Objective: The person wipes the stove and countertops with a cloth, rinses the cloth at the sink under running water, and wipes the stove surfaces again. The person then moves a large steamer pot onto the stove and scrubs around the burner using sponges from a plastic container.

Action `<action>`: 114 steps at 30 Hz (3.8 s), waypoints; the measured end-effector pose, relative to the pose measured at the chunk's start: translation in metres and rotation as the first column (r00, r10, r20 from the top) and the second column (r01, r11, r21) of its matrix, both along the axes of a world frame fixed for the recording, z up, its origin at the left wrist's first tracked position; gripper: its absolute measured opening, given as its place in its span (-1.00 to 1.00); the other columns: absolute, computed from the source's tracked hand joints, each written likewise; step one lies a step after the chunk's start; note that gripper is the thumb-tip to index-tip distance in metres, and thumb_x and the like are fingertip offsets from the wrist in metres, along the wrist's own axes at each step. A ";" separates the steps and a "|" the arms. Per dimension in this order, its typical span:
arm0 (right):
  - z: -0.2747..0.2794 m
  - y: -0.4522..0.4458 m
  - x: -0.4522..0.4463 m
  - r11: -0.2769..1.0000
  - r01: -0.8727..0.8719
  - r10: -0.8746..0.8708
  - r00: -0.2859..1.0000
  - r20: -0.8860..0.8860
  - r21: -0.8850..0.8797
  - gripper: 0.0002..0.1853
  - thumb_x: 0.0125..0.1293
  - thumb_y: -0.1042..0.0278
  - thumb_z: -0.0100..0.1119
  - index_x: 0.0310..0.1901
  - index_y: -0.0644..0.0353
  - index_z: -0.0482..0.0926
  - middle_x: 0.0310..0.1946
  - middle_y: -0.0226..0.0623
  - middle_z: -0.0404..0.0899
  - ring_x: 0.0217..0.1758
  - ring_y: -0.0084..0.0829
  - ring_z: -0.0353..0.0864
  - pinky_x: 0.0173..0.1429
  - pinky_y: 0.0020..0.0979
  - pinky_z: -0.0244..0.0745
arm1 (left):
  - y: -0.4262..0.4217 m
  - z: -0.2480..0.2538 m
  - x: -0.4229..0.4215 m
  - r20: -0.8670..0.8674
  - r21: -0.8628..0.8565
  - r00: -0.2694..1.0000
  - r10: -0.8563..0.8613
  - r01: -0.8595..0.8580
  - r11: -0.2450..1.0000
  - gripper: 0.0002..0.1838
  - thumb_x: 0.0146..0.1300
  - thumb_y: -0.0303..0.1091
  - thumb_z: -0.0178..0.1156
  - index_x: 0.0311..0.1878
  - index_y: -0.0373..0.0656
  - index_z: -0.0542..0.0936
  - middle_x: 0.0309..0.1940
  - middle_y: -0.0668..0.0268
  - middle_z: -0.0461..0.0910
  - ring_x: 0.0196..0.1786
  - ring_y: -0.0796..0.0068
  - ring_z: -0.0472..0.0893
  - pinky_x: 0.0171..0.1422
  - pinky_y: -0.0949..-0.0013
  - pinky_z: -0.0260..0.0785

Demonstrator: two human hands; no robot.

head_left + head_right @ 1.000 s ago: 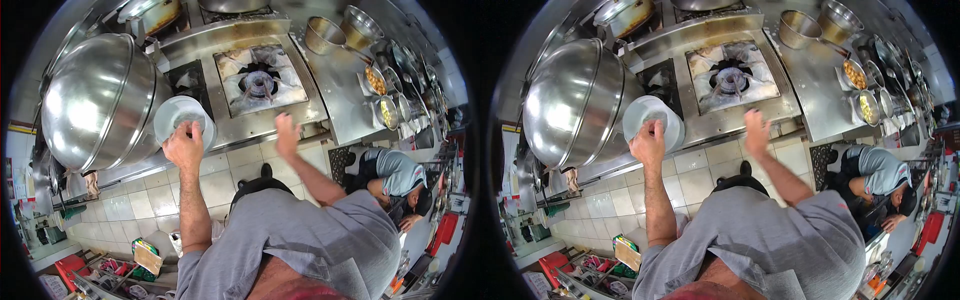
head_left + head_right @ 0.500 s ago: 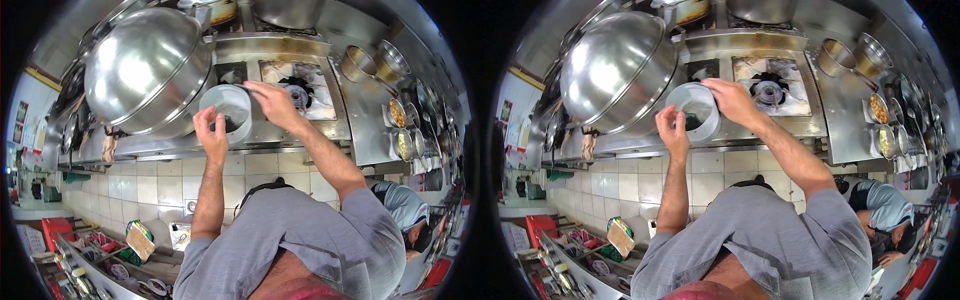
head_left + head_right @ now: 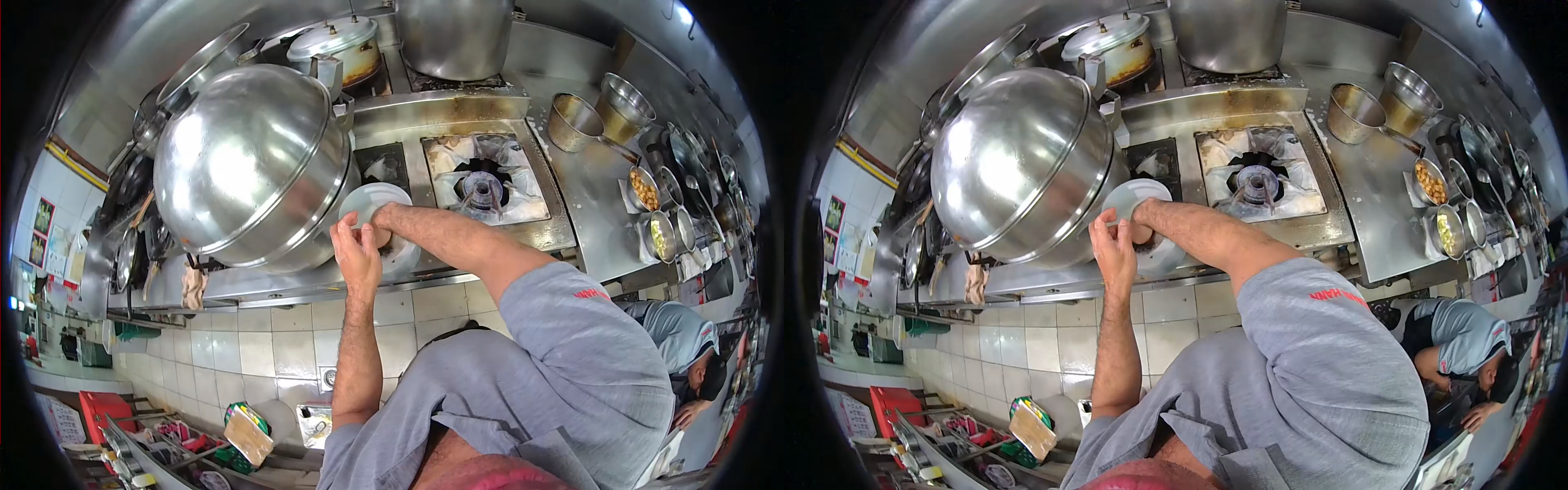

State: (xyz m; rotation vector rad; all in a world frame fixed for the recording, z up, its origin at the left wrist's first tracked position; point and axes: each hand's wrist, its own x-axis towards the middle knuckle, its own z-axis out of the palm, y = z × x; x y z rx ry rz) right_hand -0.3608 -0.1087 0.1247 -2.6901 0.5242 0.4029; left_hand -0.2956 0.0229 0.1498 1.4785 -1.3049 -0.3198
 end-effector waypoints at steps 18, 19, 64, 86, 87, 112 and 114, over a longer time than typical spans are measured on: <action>0.044 -0.168 -0.152 0.746 0.544 -0.647 0.457 0.610 0.383 -0.55 0.10 0.58 -0.08 0.08 0.21 0.52 -0.02 -0.10 0.58 0.05 -0.22 0.56 0.18 -0.37 0.39 | -0.024 0.018 -0.030 0.283 0.210 0.954 0.098 -0.161 0.964 -0.52 0.25 -0.16 0.18 0.14 -0.23 0.37 0.05 0.07 0.40 0.00 0.12 0.47 0.06 0.15 0.34; 0.031 -0.194 -0.152 0.749 0.536 -0.645 0.452 0.617 0.390 -0.55 0.10 0.58 -0.08 0.08 0.21 0.52 -0.02 -0.10 0.58 0.05 -0.22 0.56 0.18 -0.37 0.39 | -0.025 0.018 -0.031 0.295 0.275 0.949 0.108 -0.193 0.942 -0.52 0.23 -0.15 0.19 0.12 -0.23 0.38 0.02 0.10 0.43 -0.01 0.14 0.49 0.05 0.15 0.34; -0.057 -0.306 -0.312 0.109 0.783 -0.573 0.553 0.605 -0.613 -0.60 0.19 0.46 -0.10 0.09 0.27 0.37 0.05 -0.13 0.39 0.15 -0.23 0.36 0.19 -0.07 0.19 | -0.028 0.014 -0.035 0.324 0.286 0.940 0.108 -0.206 0.936 -0.77 0.14 -0.34 0.27 -0.17 -0.21 0.54 -0.37 0.21 0.56 -0.31 0.24 0.55 -0.17 0.21 0.35; -0.049 -0.314 -0.311 0.029 0.814 -0.796 0.370 0.479 -0.580 -0.46 0.13 0.27 0.08 0.17 0.24 0.32 0.13 -0.16 0.30 0.21 -0.22 0.25 0.28 0.02 0.08 | -0.027 0.012 -0.036 0.320 0.273 0.941 0.114 -0.206 0.940 -0.82 0.15 -0.36 0.25 -0.21 -0.19 0.54 -0.38 0.24 0.56 -0.31 0.26 0.56 -0.16 0.24 0.33; -0.048 -0.312 -0.272 0.075 0.797 -0.829 0.385 0.406 -0.600 -0.39 0.14 0.19 0.11 0.22 0.26 0.29 0.24 -0.13 0.26 0.26 -0.21 0.23 0.31 0.02 0.05 | -0.029 0.013 -0.036 0.312 0.264 0.944 0.107 -0.195 0.945 -0.82 0.15 -0.36 0.25 -0.21 -0.19 0.54 -0.38 0.24 0.56 -0.31 0.26 0.56 -0.16 0.24 0.33; -0.083 -0.303 -0.103 0.354 0.820 -0.220 0.540 0.813 -0.449 -0.60 0.14 0.52 -0.08 0.07 0.19 0.34 0.03 -0.18 0.35 0.20 -0.21 0.27 0.31 0.18 -0.03 | -0.028 0.014 -0.037 0.348 0.283 0.935 0.073 -0.179 0.942 -0.82 0.14 -0.35 0.26 -0.22 -0.18 0.55 -0.36 0.27 0.59 -0.30 0.27 0.57 -0.15 0.23 0.33; -0.061 -0.291 -0.159 0.466 0.755 -0.396 0.644 0.654 -0.461 -0.60 0.14 0.53 -0.08 0.07 0.14 0.35 0.06 -0.21 0.35 0.21 -0.21 0.29 0.29 0.14 0.01 | -0.028 0.014 -0.038 0.348 0.285 0.935 0.065 -0.172 0.943 -0.82 0.14 -0.35 0.26 -0.22 -0.18 0.55 -0.36 0.27 0.59 -0.30 0.27 0.57 -0.15 0.23 0.33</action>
